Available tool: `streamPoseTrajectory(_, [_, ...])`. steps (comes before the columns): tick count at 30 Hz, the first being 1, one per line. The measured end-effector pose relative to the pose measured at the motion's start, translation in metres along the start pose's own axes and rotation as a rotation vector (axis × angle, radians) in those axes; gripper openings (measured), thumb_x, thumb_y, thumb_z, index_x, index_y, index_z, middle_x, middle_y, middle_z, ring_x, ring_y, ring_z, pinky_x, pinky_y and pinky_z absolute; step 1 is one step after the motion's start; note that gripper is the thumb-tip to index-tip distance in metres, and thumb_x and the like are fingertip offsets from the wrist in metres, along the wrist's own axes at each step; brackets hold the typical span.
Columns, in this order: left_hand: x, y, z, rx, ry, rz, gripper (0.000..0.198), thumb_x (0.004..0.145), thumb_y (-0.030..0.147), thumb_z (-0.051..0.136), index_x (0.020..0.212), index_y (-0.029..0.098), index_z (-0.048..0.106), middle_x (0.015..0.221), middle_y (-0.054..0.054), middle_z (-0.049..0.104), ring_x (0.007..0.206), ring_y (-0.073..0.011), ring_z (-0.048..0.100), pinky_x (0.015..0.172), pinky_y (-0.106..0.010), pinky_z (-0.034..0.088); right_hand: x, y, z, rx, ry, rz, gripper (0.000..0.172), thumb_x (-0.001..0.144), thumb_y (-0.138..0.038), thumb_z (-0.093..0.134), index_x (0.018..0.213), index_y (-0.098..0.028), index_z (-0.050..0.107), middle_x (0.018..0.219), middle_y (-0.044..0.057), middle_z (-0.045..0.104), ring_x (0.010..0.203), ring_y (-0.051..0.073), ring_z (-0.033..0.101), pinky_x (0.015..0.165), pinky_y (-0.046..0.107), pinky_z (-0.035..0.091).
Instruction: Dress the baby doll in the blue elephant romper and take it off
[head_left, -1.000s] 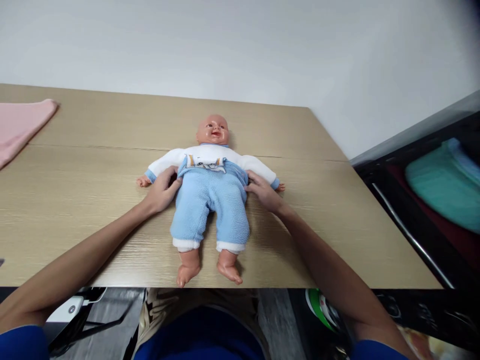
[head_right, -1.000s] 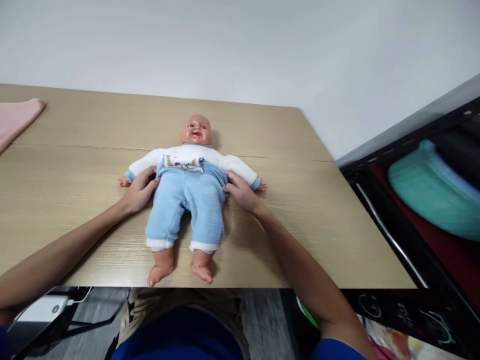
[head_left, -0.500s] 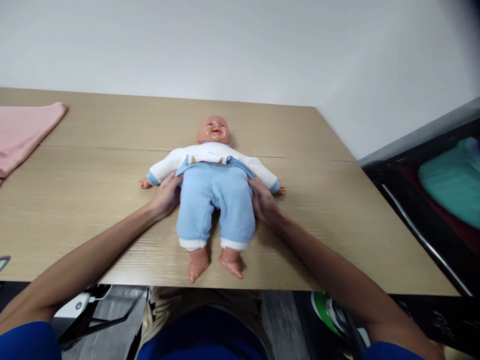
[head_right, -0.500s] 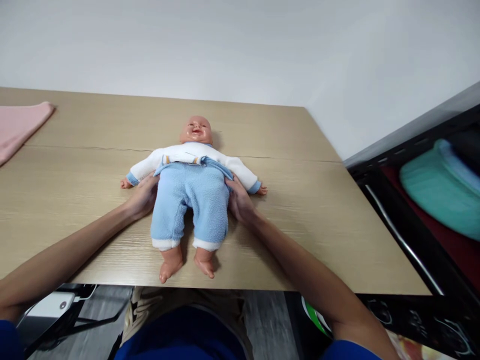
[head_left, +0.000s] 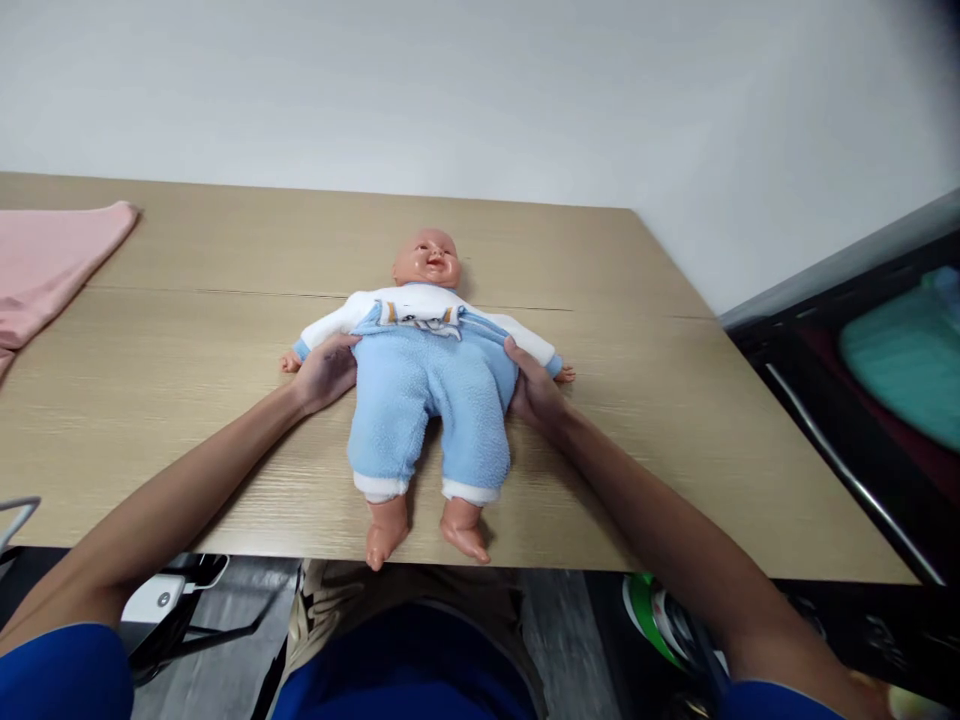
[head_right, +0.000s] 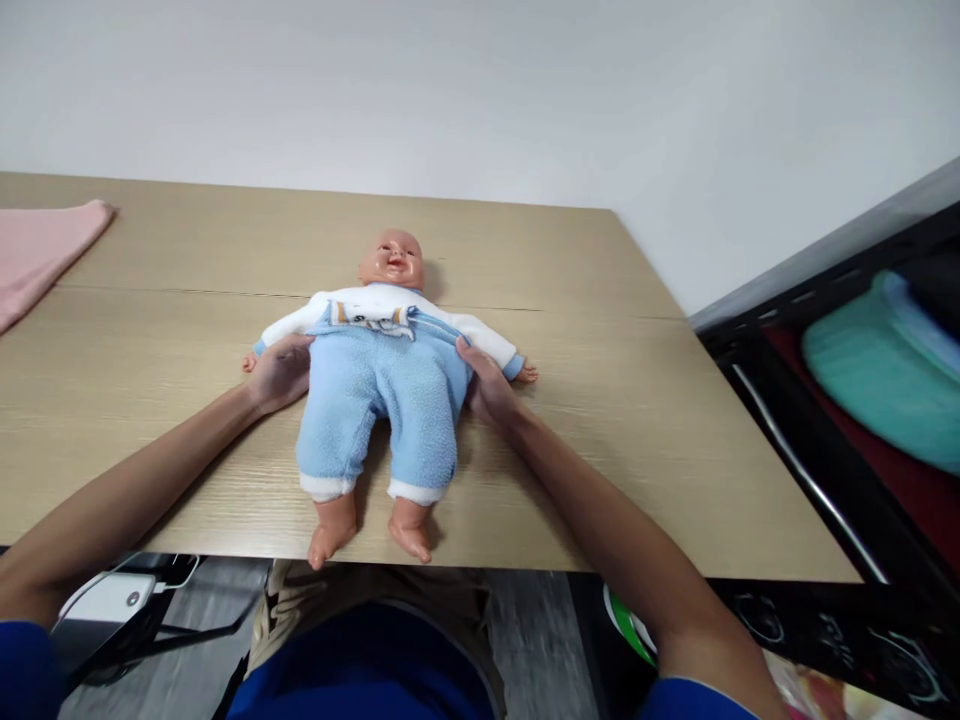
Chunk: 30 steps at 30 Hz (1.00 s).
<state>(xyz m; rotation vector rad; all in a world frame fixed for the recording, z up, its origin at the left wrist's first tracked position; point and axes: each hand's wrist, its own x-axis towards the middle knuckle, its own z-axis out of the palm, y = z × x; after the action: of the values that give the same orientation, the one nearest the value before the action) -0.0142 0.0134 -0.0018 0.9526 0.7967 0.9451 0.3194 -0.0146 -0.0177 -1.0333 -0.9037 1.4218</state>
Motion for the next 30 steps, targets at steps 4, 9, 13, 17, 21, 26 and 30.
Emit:
streamPoseTrajectory(4, [0.002, 0.002, -0.004, 0.048, 0.018, 0.022, 0.032, 0.085, 0.047, 0.080, 0.104, 0.020, 0.076, 0.107, -0.013, 0.085, 0.120, -0.0433, 0.078, 0.105, -0.058, 0.064, -0.002, -0.006, 0.003, 0.023, -0.043, -0.031, 0.049, 0.078, -0.067, 0.091, 0.106, -0.031, 0.075, 0.117, 0.007, 0.087, 0.142, 0.041, 0.072, 0.119, 0.059, 0.063])
streamPoseTrajectory(9, [0.006, 0.002, -0.011, 0.181, -0.017, 0.120, 0.041, 0.089, 0.059, 0.088, 0.104, 0.021, 0.080, 0.106, -0.013, 0.084, 0.122, -0.0422, 0.077, 0.108, -0.055, 0.062, 0.006, 0.001, 0.000, 0.005, -0.003, -0.127, 0.052, 0.078, -0.070, 0.093, 0.105, -0.030, 0.073, 0.119, 0.007, 0.084, 0.141, 0.037, 0.071, 0.125, 0.054, 0.058])
streamPoseTrajectory(13, [0.006, 0.004, -0.020, 0.395, -0.041, 0.186, 0.053, 0.097, 0.074, 0.084, 0.103, 0.021, 0.082, 0.113, -0.014, 0.084, 0.131, -0.0381, 0.073, 0.111, -0.046, 0.059, 0.021, 0.018, -0.016, -0.108, 0.105, -0.225, 0.056, 0.080, -0.076, 0.092, 0.110, -0.032, 0.075, 0.123, 0.002, 0.082, 0.136, 0.030, 0.073, 0.130, 0.049, 0.054])
streamPoseTrajectory(17, [0.006, 0.003, -0.011, 0.308, -0.027, 0.182, 0.057, 0.098, 0.077, 0.082, 0.103, 0.021, 0.082, 0.113, -0.015, 0.085, 0.131, -0.0392, 0.074, 0.111, -0.049, 0.060, 0.037, 0.024, -0.021, -0.183, 0.038, -0.218, 0.055, 0.086, -0.078, 0.087, 0.115, -0.032, 0.079, 0.127, 0.002, 0.082, 0.137, 0.028, 0.072, 0.127, 0.044, 0.056])
streamPoseTrajectory(21, [0.005, 0.003, 0.006, 0.100, -0.043, 0.123, 0.050, 0.097, 0.071, 0.083, 0.110, 0.022, 0.082, 0.116, -0.016, 0.087, 0.135, -0.0444, 0.074, 0.118, -0.060, 0.059, 0.040, 0.019, -0.013, -0.207, 0.037, -0.187, 0.062, 0.082, -0.081, 0.089, 0.117, -0.031, 0.081, 0.132, 0.004, 0.083, 0.145, 0.029, 0.069, 0.130, 0.044, 0.054])
streamPoseTrajectory(26, [0.001, 0.005, 0.013, 0.007, 0.014, 0.165, 0.051, 0.096, 0.070, 0.082, 0.118, 0.023, 0.079, 0.119, -0.014, 0.086, 0.135, -0.0447, 0.074, 0.115, -0.062, 0.061, 0.029, 0.012, -0.006, -0.151, 0.005, -0.132, 0.060, 0.081, -0.077, 0.090, 0.117, -0.031, 0.076, 0.126, 0.003, 0.084, 0.136, 0.030, 0.073, 0.123, 0.045, 0.059])
streamPoseTrajectory(30, [0.002, 0.002, 0.009, 0.056, 0.023, 0.201, 0.055, 0.097, 0.077, 0.077, 0.114, 0.024, 0.075, 0.113, -0.014, 0.083, 0.125, -0.0410, 0.075, 0.108, -0.058, 0.060, 0.023, 0.009, -0.003, -0.146, 0.002, -0.149, 0.052, 0.083, -0.075, 0.088, 0.104, -0.032, 0.068, 0.108, 0.003, 0.081, 0.124, 0.033, 0.074, 0.113, 0.047, 0.062])
